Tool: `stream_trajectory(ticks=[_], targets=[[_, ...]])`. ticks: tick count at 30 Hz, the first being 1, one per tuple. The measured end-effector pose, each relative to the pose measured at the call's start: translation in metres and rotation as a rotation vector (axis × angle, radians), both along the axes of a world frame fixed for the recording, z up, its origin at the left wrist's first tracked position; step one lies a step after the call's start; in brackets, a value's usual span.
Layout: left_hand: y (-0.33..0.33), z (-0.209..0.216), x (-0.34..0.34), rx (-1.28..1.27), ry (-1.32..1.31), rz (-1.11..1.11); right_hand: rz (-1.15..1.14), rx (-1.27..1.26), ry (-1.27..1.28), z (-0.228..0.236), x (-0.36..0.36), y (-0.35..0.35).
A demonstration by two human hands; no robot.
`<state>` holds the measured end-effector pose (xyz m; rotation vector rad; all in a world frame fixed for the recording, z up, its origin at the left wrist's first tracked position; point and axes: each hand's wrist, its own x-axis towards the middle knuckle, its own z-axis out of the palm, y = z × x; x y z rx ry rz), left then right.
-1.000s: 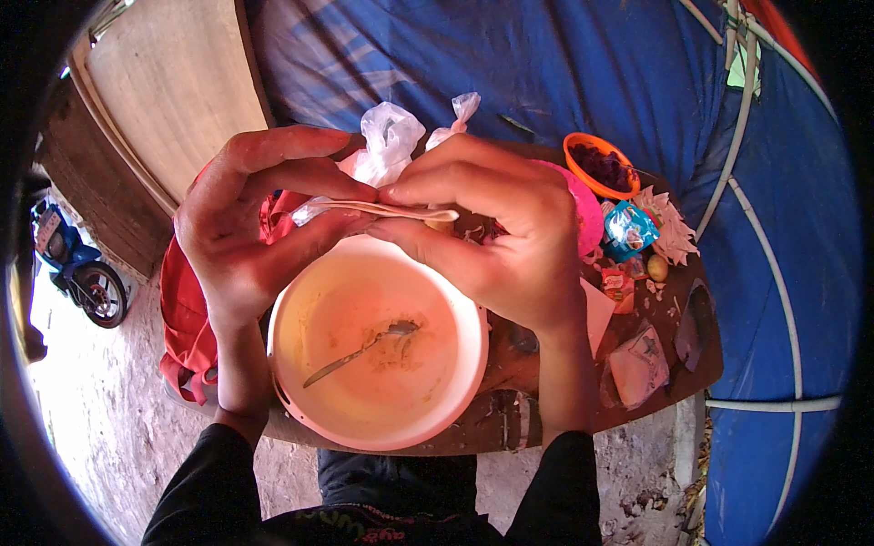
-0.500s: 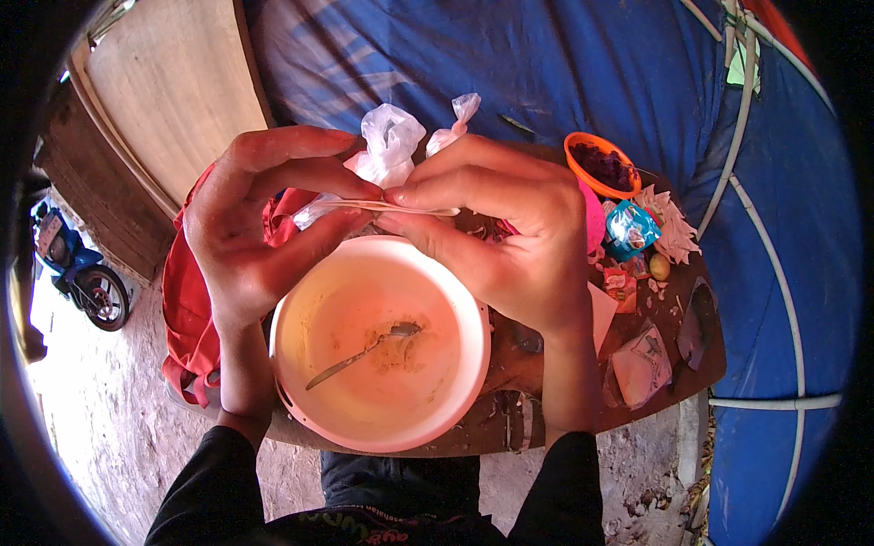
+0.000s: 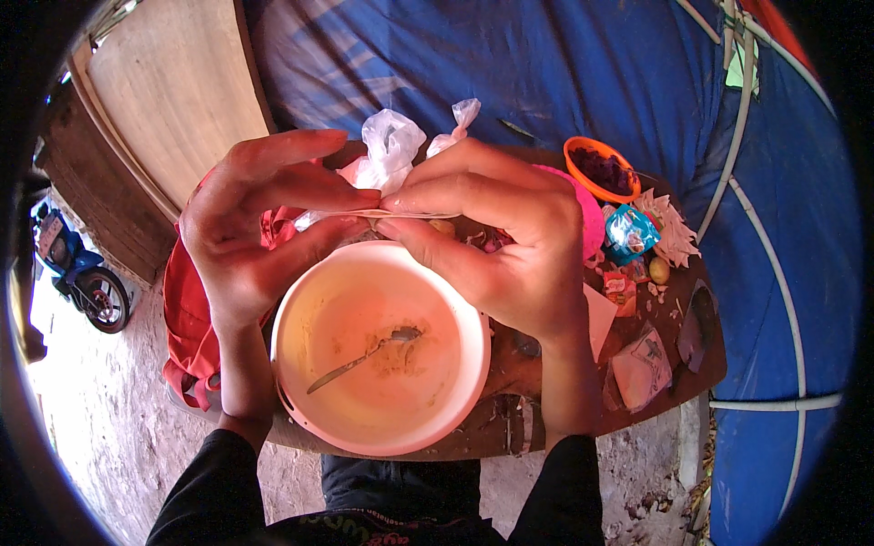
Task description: The person assembles small food items by spreading a paste onto triangular wrappers using a knife, then folding them. The person repeats this process multiple times, handling wrappers and a knife throughout.
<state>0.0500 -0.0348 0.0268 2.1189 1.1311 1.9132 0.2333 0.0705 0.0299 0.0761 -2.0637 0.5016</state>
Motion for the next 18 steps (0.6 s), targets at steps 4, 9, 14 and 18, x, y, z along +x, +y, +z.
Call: stream_trajectory(ticks=[4,9,14,18], targets=[[0.0016,-0.0018,-0.0010,-0.011,-0.030,-0.026,-0.008,-0.018,0.014,-0.0019,-0.0019,-0.0007],[0.0026,-0.0028,-0.0029,0.041,-0.005,-0.017,-0.036,-0.046,-0.001,-0.0026,-0.0018,-0.0016],[0.0001,-0.0014,-0.0023,0.008,-0.016,0.029,-0.005,-0.109,0.031,-0.0032,-0.0003,0.0000],[0.0007,0.0032,-0.0031,-0.001,-0.018,-0.001,-0.015,-0.081,0.085,-0.0018,0.0006,0.0057]])
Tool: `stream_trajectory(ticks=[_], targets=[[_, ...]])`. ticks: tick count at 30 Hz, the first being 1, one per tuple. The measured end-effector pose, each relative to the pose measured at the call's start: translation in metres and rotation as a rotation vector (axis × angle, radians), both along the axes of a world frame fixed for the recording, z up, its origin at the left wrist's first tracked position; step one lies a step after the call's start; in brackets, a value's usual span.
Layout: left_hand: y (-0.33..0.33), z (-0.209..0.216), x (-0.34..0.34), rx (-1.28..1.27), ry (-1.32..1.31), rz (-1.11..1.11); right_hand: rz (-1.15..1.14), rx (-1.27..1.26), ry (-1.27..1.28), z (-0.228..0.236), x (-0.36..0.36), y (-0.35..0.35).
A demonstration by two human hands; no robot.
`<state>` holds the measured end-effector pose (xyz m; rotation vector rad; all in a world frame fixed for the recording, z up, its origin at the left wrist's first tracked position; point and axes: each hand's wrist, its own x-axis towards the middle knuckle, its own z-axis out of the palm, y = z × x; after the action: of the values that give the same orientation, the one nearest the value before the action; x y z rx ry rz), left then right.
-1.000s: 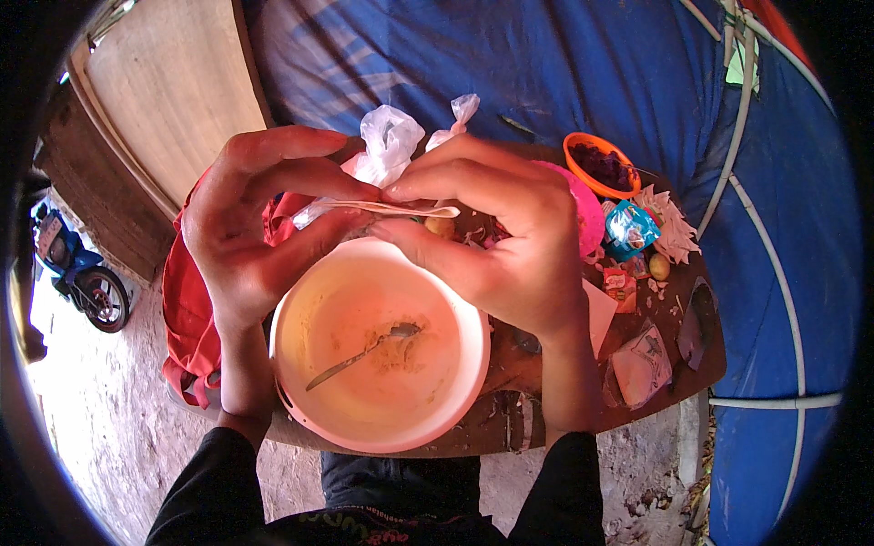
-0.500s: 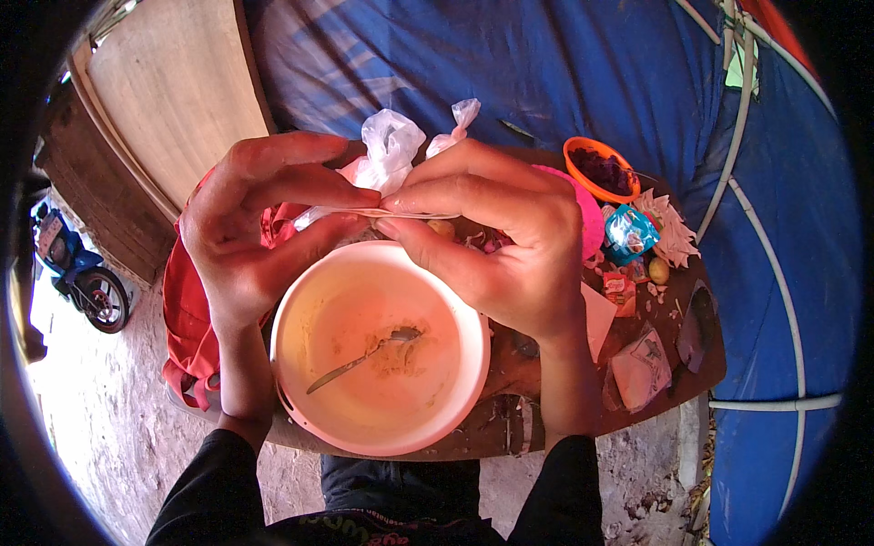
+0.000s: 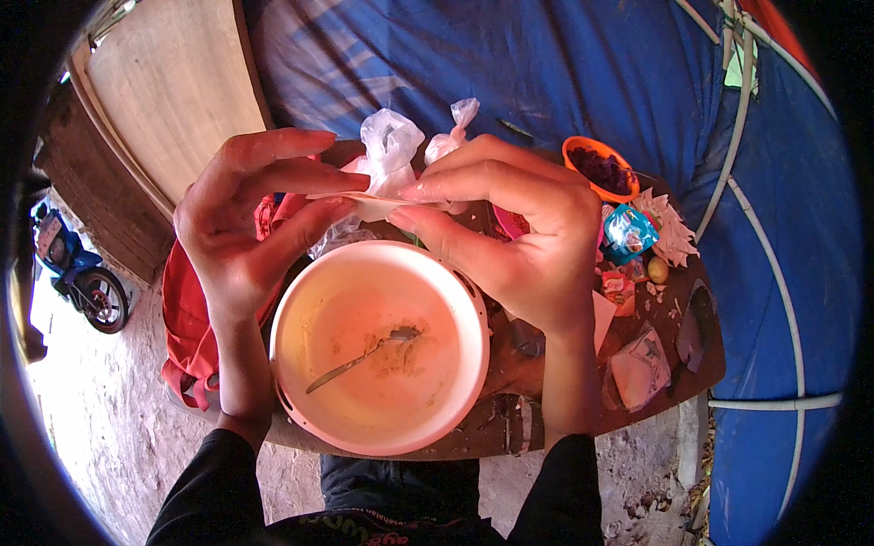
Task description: The person assembles small food items by spreading a paste onto triangular wrappers using a knife, then folding them. The person repeats this process multiple times, handling wrappers and a knife throughout.
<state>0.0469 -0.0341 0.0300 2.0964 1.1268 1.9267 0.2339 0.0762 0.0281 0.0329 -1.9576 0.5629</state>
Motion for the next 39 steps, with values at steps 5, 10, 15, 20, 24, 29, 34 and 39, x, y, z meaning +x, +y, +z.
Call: stream_trajectory(ticks=[5,10,15,20,24,29,34,39], targets=[[-0.003,-0.002,0.006,-0.094,-0.075,-0.027,0.005,0.048,-0.017,0.000,0.001,-0.002],[0.001,-0.001,-0.001,-0.018,-0.023,-0.019,0.016,0.073,-0.027,0.002,0.001,0.001],[0.000,-0.001,0.003,-0.062,-0.100,-0.031,0.064,-0.048,0.003,-0.004,-0.004,0.001],[0.005,-0.003,0.001,-0.102,-0.101,-0.085,0.102,-0.152,-0.048,-0.009,-0.007,-0.003],[0.009,-0.006,0.001,-0.197,-0.103,-0.080,0.139,-0.176,0.006,-0.014,-0.012,-0.006],[0.009,-0.005,0.000,-0.348,-0.291,-0.131,0.041,-0.136,0.017,-0.015,-0.014,-0.006],[0.011,-0.007,-0.003,-0.172,-0.094,-0.041,0.006,-0.036,-0.059,-0.013,-0.010,-0.005],[0.011,-0.010,-0.007,-0.254,-0.290,-0.157,0.049,-0.233,0.000,-0.014,-0.011,-0.011]])
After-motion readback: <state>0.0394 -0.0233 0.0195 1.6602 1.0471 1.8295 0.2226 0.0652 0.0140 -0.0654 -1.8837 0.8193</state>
